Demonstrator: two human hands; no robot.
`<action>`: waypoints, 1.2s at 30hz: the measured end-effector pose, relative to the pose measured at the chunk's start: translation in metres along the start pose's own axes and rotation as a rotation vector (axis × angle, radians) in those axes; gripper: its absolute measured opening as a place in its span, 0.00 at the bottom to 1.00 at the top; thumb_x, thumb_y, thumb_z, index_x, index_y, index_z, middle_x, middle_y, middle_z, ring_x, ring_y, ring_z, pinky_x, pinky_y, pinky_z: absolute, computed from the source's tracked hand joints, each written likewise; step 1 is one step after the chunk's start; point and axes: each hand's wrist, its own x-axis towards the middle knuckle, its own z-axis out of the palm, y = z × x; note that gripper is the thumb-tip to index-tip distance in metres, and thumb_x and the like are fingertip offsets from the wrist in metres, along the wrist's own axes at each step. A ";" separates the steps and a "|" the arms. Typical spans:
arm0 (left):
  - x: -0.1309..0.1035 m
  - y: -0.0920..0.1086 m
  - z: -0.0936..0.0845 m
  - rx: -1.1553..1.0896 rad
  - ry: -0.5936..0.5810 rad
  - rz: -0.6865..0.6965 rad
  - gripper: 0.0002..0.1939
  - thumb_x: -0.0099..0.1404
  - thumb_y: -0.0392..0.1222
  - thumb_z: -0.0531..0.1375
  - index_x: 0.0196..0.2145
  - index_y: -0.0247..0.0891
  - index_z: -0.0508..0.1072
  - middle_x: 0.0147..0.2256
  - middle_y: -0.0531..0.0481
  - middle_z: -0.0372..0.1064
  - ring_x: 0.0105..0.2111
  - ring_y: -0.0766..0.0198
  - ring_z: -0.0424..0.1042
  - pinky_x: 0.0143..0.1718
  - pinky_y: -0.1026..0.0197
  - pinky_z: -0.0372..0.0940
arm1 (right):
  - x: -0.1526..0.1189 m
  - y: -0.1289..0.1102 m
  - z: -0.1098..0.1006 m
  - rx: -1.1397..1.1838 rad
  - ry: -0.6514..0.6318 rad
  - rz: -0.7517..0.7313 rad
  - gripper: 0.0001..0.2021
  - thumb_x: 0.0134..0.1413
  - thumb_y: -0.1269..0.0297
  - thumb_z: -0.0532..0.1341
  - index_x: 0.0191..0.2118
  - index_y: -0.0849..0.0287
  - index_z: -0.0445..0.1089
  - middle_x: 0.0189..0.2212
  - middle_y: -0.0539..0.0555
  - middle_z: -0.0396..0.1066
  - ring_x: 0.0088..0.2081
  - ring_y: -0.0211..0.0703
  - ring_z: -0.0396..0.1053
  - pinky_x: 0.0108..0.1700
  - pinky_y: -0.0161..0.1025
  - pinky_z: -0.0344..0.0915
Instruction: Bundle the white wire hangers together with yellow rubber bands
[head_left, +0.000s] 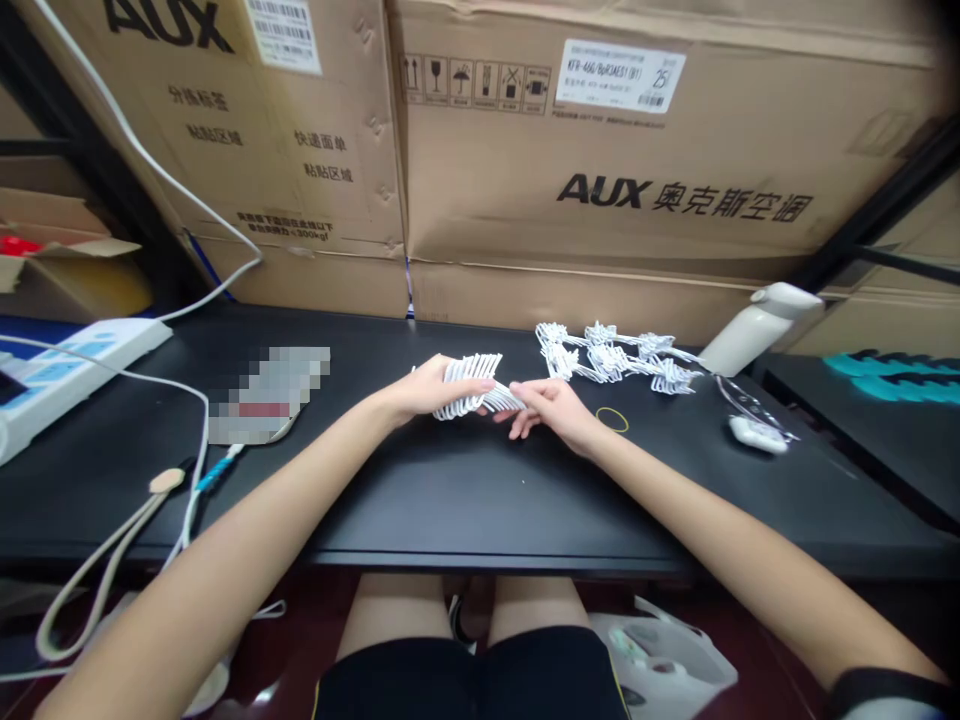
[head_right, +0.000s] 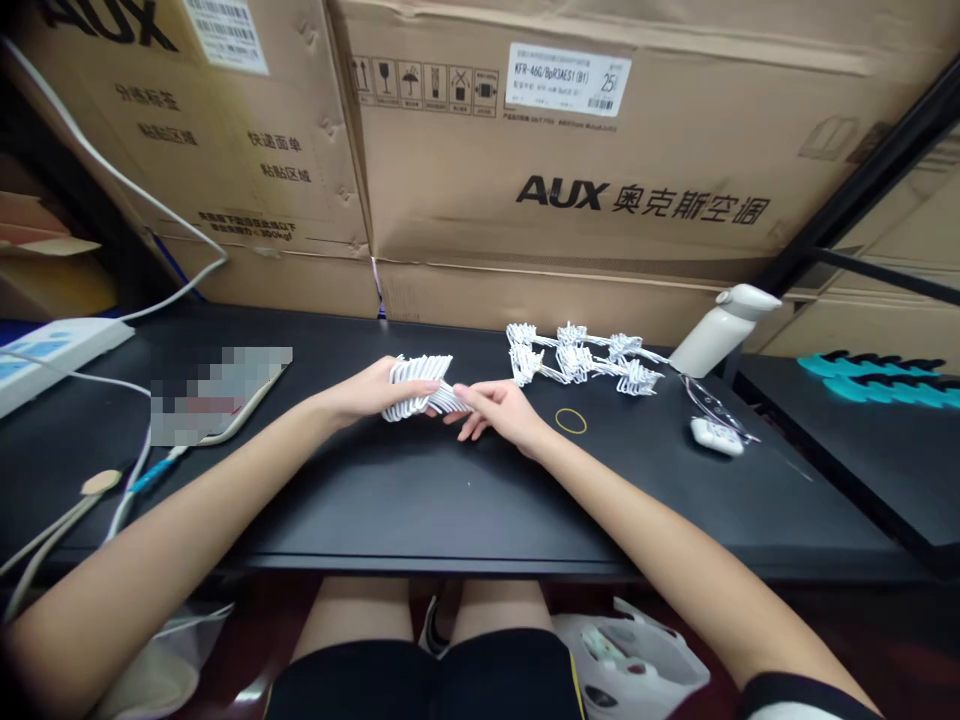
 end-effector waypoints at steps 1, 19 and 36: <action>0.000 0.001 -0.005 -0.038 0.027 -0.004 0.19 0.55 0.53 0.62 0.34 0.32 0.76 0.28 0.46 0.74 0.28 0.63 0.71 0.27 0.66 0.62 | 0.002 0.000 -0.001 0.030 0.062 -0.014 0.23 0.49 0.45 0.61 0.33 0.65 0.73 0.30 0.61 0.77 0.21 0.37 0.72 0.23 0.32 0.66; 0.000 -0.018 -0.054 -0.353 0.373 0.062 0.17 0.51 0.48 0.66 0.33 0.31 0.75 0.29 0.46 0.75 0.29 0.61 0.73 0.31 0.62 0.68 | 0.091 0.014 0.049 -0.519 0.052 -0.262 0.12 0.46 0.63 0.63 0.38 0.63 0.72 0.33 0.55 0.75 0.23 0.35 0.68 0.30 0.36 0.67; 0.002 -0.014 -0.032 -0.187 0.223 -0.026 0.22 0.53 0.52 0.65 0.38 0.30 0.76 0.29 0.42 0.76 0.30 0.60 0.74 0.30 0.63 0.67 | 0.013 -0.010 -0.044 -0.437 0.147 -0.236 0.13 0.45 0.56 0.65 0.33 0.62 0.74 0.24 0.52 0.72 0.21 0.37 0.68 0.28 0.38 0.69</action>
